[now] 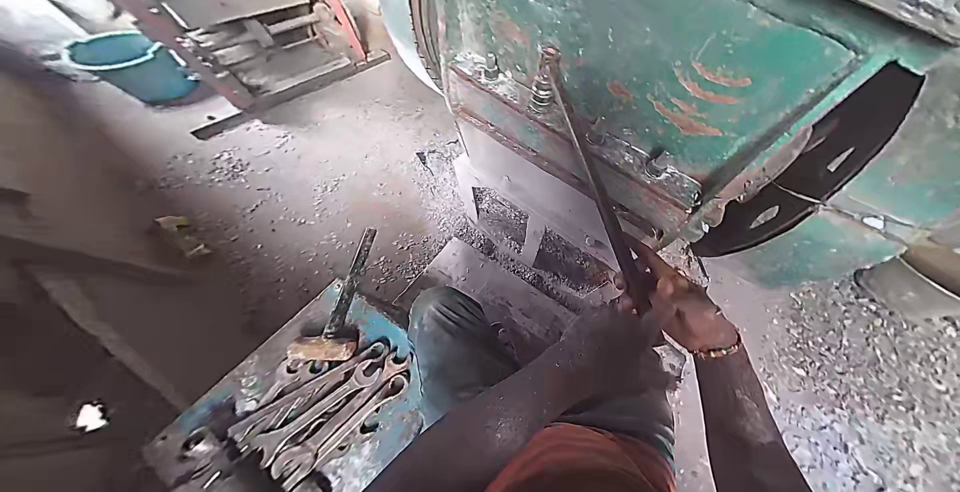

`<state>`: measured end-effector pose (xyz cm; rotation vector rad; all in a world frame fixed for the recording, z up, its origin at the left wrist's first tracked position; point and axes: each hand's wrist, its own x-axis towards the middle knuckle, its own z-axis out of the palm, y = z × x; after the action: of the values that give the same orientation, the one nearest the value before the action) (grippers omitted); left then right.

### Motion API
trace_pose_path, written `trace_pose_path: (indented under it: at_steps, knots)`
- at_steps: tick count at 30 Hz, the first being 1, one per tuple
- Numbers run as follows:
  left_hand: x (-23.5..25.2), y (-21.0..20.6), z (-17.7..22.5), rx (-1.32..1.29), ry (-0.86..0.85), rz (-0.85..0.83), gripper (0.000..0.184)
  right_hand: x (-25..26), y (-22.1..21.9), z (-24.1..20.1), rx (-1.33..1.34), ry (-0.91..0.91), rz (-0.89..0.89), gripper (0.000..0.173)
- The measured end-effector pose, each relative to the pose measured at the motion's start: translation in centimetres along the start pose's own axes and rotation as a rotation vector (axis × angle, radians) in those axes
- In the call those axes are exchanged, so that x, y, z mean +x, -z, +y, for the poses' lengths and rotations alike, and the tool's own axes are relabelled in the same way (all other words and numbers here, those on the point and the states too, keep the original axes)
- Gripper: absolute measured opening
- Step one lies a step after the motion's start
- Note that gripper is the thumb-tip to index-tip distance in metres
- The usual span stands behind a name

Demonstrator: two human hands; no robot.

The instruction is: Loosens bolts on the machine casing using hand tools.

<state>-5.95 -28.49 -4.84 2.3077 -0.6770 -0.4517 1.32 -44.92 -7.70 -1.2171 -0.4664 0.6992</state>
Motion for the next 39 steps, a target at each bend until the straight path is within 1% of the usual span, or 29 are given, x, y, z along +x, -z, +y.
trace_pose_path:
  at_steps: [1,2,3,4,5,7,8,10,11,12,13,14,16,18,19,21,23,24,25,26,27,29,30,32,33,34,36,37,39]
  knots:
    - [-0.7,0.2,-0.2,-0.008,-0.028,-0.016,0.083,0.1,-0.3,0.1,-0.013,-0.012,0.0,0.11]
    - [-1.8,0.2,-0.9,-0.046,-0.046,0.04,0.074,0.2,-0.7,0.2,-0.02,-0.025,0.005,0.109]
    - [-3.0,0.1,-2.1,-0.069,-0.037,0.16,0.062,0.2,-1.0,0.2,-0.04,-0.035,0.021,0.111]
    - [-4.5,0.0,-3.6,-0.086,0.015,0.303,0.054,0.2,-1.2,0.3,-0.058,-0.039,0.046,0.112]
    - [-6.2,-0.1,-5.6,-0.109,0.095,0.454,0.048,0.1,-1.3,0.2,-0.094,-0.044,0.073,0.111]
    - [-9.9,-1.2,-11.7,-0.086,0.282,0.753,0.036,0.0,-1.0,-0.8,-0.279,-0.067,0.135,0.1]
    - [-12.2,-1.9,-14.9,-0.059,0.435,0.811,0.04,-0.1,-0.5,-1.5,-0.392,-0.086,0.167,0.093]
    - [-16.9,-3.4,-20.0,-0.054,0.773,0.798,0.047,-0.2,1.6,-3.4,-0.683,-0.103,0.234,0.084]
    - [-19.0,-4.6,-22.0,-0.054,0.916,0.777,0.048,-0.2,2.9,-4.5,-0.873,-0.101,0.283,0.079]
    - [-20.7,-6.1,-23.6,-0.046,1.029,0.751,0.048,-0.1,4.2,-5.6,-1.078,-0.11,0.349,0.074]
    - [-22.1,-7.8,-24.8,-0.026,1.09,0.728,0.049,0.2,5.4,-6.6,-1.268,-0.104,0.411,0.068]
    - [-23.0,-9.4,-25.8,-0.005,1.125,0.692,0.05,0.8,6.4,-7.3,-1.445,-0.09,0.462,0.063]
    - [-23.9,-12.3,-27.3,0.069,1.107,0.65,0.05,2.7,7.8,-7.4,-1.743,-0.056,0.572,0.055]
    - [-24.2,-14.8,-29.3,0.117,1.058,0.636,0.053,4.9,8.9,-6.2,-1.891,0.016,0.608,0.053]
    - [-24.3,-15.8,-30.1,0.132,1.048,0.632,0.056,5.8,9.6,-5.5,-1.948,0.081,0.607,0.052]
    - [-24.5,-17.6,-31.8,0.194,1.033,0.666,0.064,6.6,10.9,-4.2,-2.082,0.312,0.596,0.049]
    - [-24.7,-19.2,-33.2,0.225,1.026,0.733,0.068,6.7,13.1,-3.9,-2.162,0.607,0.579,0.044]
    - [-24.6,-19.5,-33.6,0.243,1.028,0.756,0.07,6.8,14.1,-4.0,-2.173,0.697,0.558,0.041]
    - [-24.5,-19.5,-33.9,0.25,1.04,0.764,0.073,6.9,14.5,-4.0,-2.17,0.736,0.544,0.038]
    - [-24.6,-19.5,-33.9,0.24,1.048,0.767,0.074,6.8,14.6,-4.1,-2.162,0.704,0.532,0.035]
    - [-24.6,-19.8,-34.0,0.232,1.05,0.777,0.075,6.7,14.3,-4.1,-2.145,0.639,0.513,0.038]
    - [-24.6,-19.9,-34.2,0.231,1.053,0.789,0.077,7.6,12.9,-4.4,-2.096,0.459,0.5,0.049]
    - [-24.6,-20.0,-34.2,0.229,1.057,0.784,0.077,8.4,11.4,-4.9,-2.075,0.322,0.506,0.051]
    - [-24.5,-19.9,-34.0,0.212,1.055,0.791,0.074,11.0,7.8,-6.0,-2.003,-0.039,0.535,0.051]
    - [-24.6,-19.9,-34.0,0.207,1.051,0.802,0.074,12.7,6.5,-6.3,-1.978,-0.195,0.552,0.055]
    - [-24.6,-19.9,-33.9,0.219,1.04,0.819,0.074,14.2,5.9,-6.4,-1.961,-0.281,0.557,0.058]
    - [-24.5,-19.9,-34.2,0.249,1.036,0.835,0.076,17.1,6.1,-7.1,-1.867,-0.355,0.534,0.056]
    - [-24.5,-20.0,-34.3,0.241,1.046,0.825,0.075,18.3,6.4,-7.7,-1.781,-0.341,0.496,0.051]
    - [-24.4,-20.2,-34.3,0.217,1.058,0.826,0.073,20.1,7.0,-8.4,-1.613,-0.244,0.401,0.037]
